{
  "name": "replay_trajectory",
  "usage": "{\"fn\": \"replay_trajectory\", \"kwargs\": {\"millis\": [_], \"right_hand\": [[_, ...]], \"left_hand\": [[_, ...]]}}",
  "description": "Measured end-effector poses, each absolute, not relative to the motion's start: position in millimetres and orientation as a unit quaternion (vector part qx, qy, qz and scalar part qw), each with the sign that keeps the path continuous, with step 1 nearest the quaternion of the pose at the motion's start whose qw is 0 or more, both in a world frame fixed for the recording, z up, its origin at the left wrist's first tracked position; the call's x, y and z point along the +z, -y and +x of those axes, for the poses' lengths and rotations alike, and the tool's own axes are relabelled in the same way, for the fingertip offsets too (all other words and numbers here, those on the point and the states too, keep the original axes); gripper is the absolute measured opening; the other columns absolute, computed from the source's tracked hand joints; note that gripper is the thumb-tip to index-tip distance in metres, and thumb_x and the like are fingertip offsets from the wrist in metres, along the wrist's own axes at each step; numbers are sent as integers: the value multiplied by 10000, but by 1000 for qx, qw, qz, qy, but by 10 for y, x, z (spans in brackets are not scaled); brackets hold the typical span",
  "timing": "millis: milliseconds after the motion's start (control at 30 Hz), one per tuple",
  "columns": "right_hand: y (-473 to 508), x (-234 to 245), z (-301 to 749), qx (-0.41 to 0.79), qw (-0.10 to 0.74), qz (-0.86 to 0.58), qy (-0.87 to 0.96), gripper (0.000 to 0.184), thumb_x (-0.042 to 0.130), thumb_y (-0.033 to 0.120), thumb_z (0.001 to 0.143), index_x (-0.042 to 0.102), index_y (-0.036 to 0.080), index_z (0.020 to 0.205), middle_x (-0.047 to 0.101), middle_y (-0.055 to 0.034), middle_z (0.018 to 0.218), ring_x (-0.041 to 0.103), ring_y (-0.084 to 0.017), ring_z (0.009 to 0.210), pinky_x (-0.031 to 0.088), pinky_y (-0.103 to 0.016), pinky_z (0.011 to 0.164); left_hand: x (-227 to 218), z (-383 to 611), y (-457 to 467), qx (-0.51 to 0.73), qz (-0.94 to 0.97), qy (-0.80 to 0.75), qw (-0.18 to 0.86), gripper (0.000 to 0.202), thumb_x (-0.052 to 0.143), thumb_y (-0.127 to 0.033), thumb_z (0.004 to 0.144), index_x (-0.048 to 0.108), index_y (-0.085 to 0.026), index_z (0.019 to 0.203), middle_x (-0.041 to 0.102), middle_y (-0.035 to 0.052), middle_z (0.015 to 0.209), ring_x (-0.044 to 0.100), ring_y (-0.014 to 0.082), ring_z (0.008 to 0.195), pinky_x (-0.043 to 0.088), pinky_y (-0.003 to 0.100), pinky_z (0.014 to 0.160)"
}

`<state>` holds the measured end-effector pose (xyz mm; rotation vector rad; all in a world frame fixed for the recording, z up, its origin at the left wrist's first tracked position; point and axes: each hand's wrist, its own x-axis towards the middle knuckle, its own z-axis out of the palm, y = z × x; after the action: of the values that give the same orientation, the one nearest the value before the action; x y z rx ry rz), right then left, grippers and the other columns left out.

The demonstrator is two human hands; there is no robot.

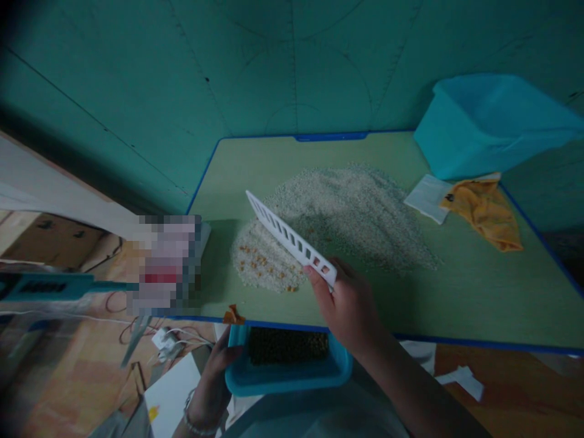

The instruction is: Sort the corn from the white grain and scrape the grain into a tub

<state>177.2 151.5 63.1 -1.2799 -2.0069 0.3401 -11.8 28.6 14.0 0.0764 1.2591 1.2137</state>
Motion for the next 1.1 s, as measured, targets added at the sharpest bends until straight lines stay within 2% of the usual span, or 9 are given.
{"fn": "replay_trajectory", "kwargs": {"millis": [133, 333, 533, 633, 767, 867, 933, 1033, 1100], "right_hand": [[-1512, 627, 1761, 138, 346, -479, 795, 145, 487, 219, 853, 609, 174, 792, 676, -54, 755, 656, -183, 689, 510, -252, 564], [-1610, 661, 1874, 80, 386, -521, 757, 125, 517, 250, 838, 625, 188, 829, 693, -59, 798, 661, -187, 736, 521, -257, 611], [-1690, 611, 1982, 25, 373, -552, 745, 195, 515, 304, 827, 645, 168, 779, 688, -65, 719, 653, -197, 644, 498, -267, 541], [-1661, 590, 1956, 42, 365, -539, 758, 202, 506, 299, 829, 650, 170, 772, 686, -59, 704, 647, -185, 618, 492, -260, 524], [-1648, 602, 1962, 43, 382, -542, 747, 184, 512, 300, 826, 643, 185, 769, 688, -46, 727, 647, -174, 637, 494, -257, 542], [-1670, 607, 2058, 38, 407, -561, 720, 172, 525, 319, 815, 644, 197, 789, 693, -45, 771, 653, -178, 703, 506, -269, 603], [-1683, 596, 2157, 50, 425, -584, 690, 179, 544, 339, 799, 652, 202, 838, 696, -53, 845, 653, -192, 809, 510, -296, 697], [-1681, 558, 2312, 82, 455, -628, 626, 243, 575, 370, 769, 655, 204, 928, 683, -66, 969, 616, -213, 969, 476, -350, 840], [-1665, 525, 2392, 103, 475, -657, 577, 289, 597, 397, 744, 658, 203, 949, 678, -71, 994, 606, -225, 995, 458, -382, 877]], "left_hand": [[130, -130, -300, 535, 43, -558, 633, 565, 651, -240, 547, 632, -215, 1111, 690, 68, 1081, 514, 381, 1126, 405, 489, 928], [113, -170, -326, 535, 53, -566, 625, 651, 664, -255, 521, 593, -199, 1166, 684, 93, 1095, 541, 394, 1088, 423, 503, 904], [63, -167, -274, 538, 50, -566, 623, 527, 661, -223, 542, 654, -191, 1068, 696, 74, 1076, 517, 358, 1131, 393, 448, 950], [57, -151, -261, 539, 43, -559, 628, 439, 662, -194, 554, 685, -202, 993, 704, 49, 1062, 500, 323, 1159, 364, 397, 980], [110, -133, -255, 537, 16, -537, 650, 412, 670, -202, 577, 680, -233, 988, 721, 26, 1018, 518, 314, 1144, 381, 398, 960], [163, -128, -255, 542, 6, -538, 645, 428, 681, -217, 577, 675, -236, 1005, 716, 21, 1036, 503, 307, 1163, 377, 379, 963], [183, -127, -263, 538, -3, -548, 640, 452, 698, -213, 548, 679, -219, 999, 717, 30, 1037, 493, 310, 1173, 378, 371, 963], [181, -129, -277, 535, -42, -564, 628, 499, 719, -198, 492, 678, -196, 990, 732, 43, 989, 495, 325, 1169, 399, 385, 944], [162, -137, -272, 535, -60, -573, 618, 546, 727, -188, 467, 668, -185, 1010, 742, 44, 950, 499, 329, 1163, 412, 391, 932]]}}
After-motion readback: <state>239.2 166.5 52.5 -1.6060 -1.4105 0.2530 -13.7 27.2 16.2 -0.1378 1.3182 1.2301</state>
